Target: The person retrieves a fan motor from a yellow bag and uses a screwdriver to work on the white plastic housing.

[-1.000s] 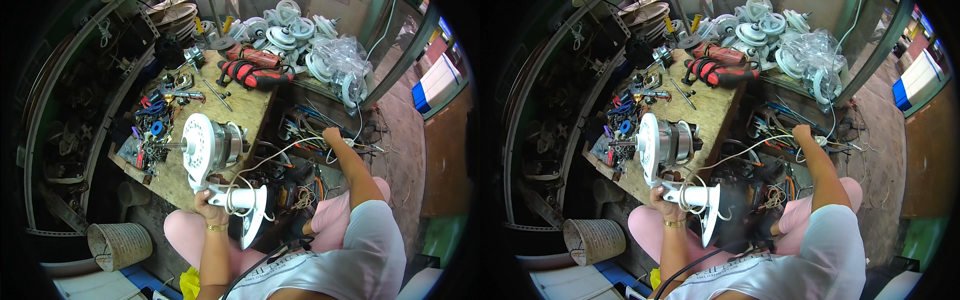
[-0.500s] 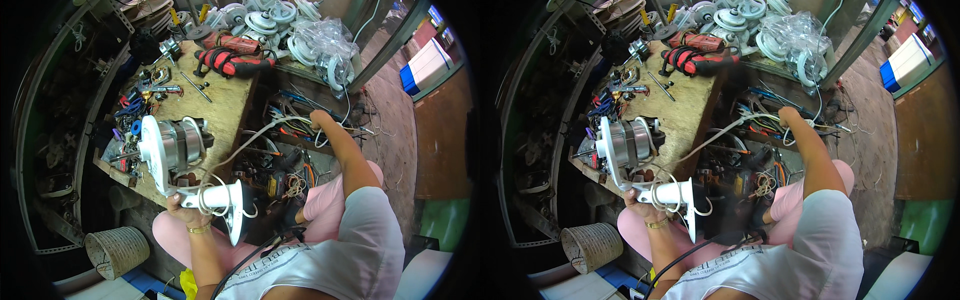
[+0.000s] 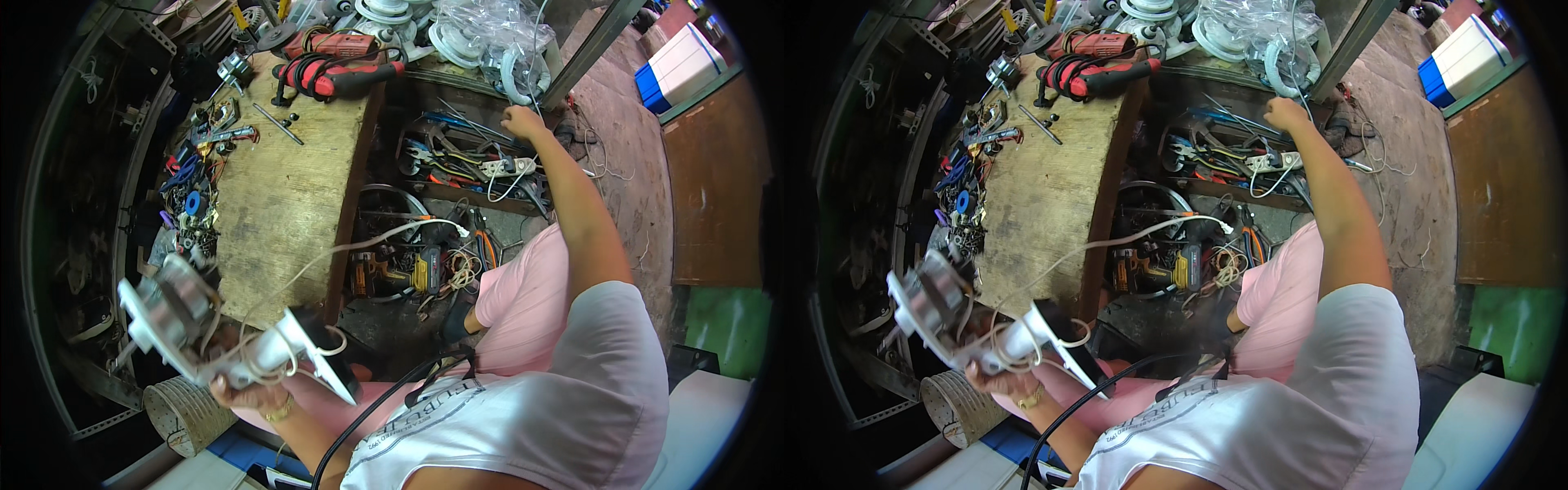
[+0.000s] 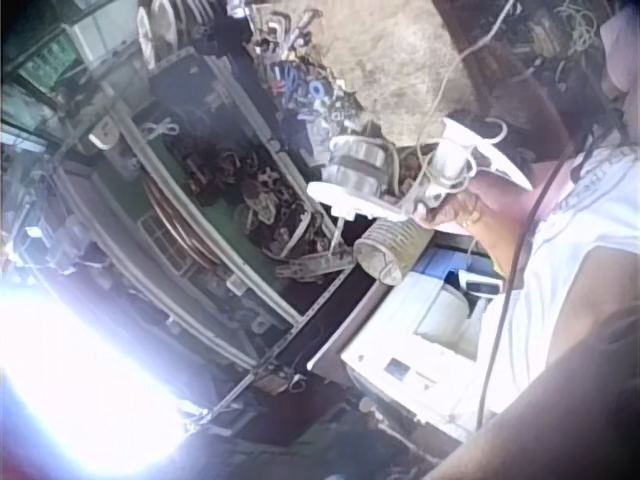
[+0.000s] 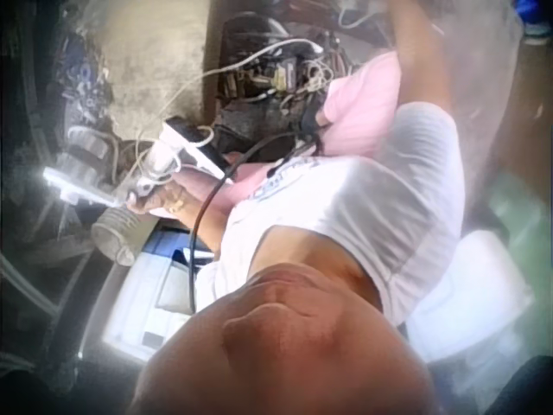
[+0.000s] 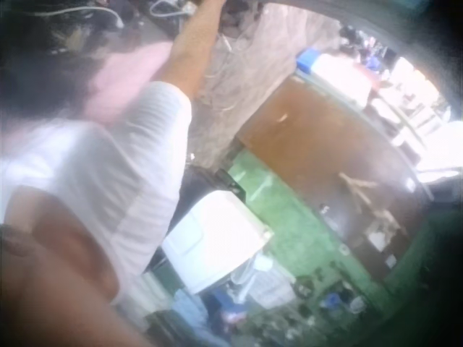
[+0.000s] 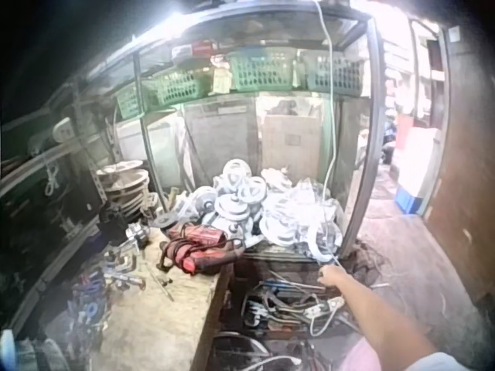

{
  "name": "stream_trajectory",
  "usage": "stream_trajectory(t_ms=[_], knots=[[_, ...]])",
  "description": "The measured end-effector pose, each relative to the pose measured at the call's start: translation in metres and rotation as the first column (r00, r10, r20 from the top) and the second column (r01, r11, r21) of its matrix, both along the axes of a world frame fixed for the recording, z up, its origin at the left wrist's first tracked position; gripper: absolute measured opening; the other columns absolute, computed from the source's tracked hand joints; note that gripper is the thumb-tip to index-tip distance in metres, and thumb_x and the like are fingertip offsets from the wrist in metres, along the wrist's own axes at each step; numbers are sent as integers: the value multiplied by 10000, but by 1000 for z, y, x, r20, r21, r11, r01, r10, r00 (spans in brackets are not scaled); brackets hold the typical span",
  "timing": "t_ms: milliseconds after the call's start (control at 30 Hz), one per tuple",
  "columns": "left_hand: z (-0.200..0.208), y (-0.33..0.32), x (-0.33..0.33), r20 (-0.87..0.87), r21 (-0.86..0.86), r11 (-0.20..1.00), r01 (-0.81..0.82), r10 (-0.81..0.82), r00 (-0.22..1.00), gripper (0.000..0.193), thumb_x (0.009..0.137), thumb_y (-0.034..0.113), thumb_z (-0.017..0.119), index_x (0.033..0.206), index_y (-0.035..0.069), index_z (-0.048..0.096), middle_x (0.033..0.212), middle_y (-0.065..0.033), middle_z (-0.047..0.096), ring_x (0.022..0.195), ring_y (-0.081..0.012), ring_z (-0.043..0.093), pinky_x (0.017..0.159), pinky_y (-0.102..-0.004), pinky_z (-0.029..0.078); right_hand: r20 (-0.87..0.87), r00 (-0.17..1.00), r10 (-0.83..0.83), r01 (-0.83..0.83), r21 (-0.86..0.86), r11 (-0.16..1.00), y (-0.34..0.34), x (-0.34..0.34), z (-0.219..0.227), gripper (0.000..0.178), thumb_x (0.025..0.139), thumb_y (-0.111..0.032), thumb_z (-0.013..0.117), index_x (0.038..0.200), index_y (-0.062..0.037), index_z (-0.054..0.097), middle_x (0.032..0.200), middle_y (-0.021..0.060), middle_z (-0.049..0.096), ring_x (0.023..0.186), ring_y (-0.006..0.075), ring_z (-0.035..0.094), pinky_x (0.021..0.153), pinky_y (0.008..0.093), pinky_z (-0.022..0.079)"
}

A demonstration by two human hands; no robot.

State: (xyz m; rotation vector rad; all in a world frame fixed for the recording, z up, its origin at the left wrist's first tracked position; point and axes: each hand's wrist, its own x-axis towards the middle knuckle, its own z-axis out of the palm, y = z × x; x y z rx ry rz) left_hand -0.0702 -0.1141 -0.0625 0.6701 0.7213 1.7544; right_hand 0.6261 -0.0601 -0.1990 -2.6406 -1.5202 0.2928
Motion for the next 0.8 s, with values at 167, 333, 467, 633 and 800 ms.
stream_trajectory(t_ms=[167,333,467,633,800], knots=[[17,-64,-55,-44,-45,969,-242,240,970,697,734,277,591,1370,22,463,1340,-171,533,1186,-351,560,1008,-508,482,-20,990,-141,135,-178,975,-6,9,-9,303,774,-293,668,1027,-131,708,1082,149,690,1036,319,653,878,433,517],[43,-94,-61,-250,-28,940,-341,324,913,649,746,234,573,1334,-21,471,1302,-200,537,1185,-328,556,1007,-494,480,-58,995,-87,77,-145,986,-1,-14,-5,292,790,-311,671,1007,-116,690,1040,146,697,1008,325,658,857,435,515],[50,-106,-83,-445,-48,959,-281,231,865,509,786,182,560,1246,-26,498,1177,-169,569,1071,-302,598,948,-485,502,-28,1000,-3,3,-10,1000,-4,-51,13,274,798,-315,673,950,-86,678,965,157,695,929,340,663,791,441,512],[40,-107,-61,-320,-150,987,-58,7,947,452,801,124,546,1224,-31,507,1109,-138,583,1017,-277,610,902,-480,540,-140,973,186,-189,-8,982,-30,-111,43,262,795,-292,675,955,-86,701,922,144,702,886,321,671,780,423,516],[17,-94,-34,-346,-135,990,31,-77,935,436,798,84,545,1219,-19,493,1061,-116,591,934,-229,628,845,-396,561,-280,919,277,-352,-272,895,-74,-169,28,359,784,-366,707,979,-66,730,944,154,717,900,290,689,802,413,527]])
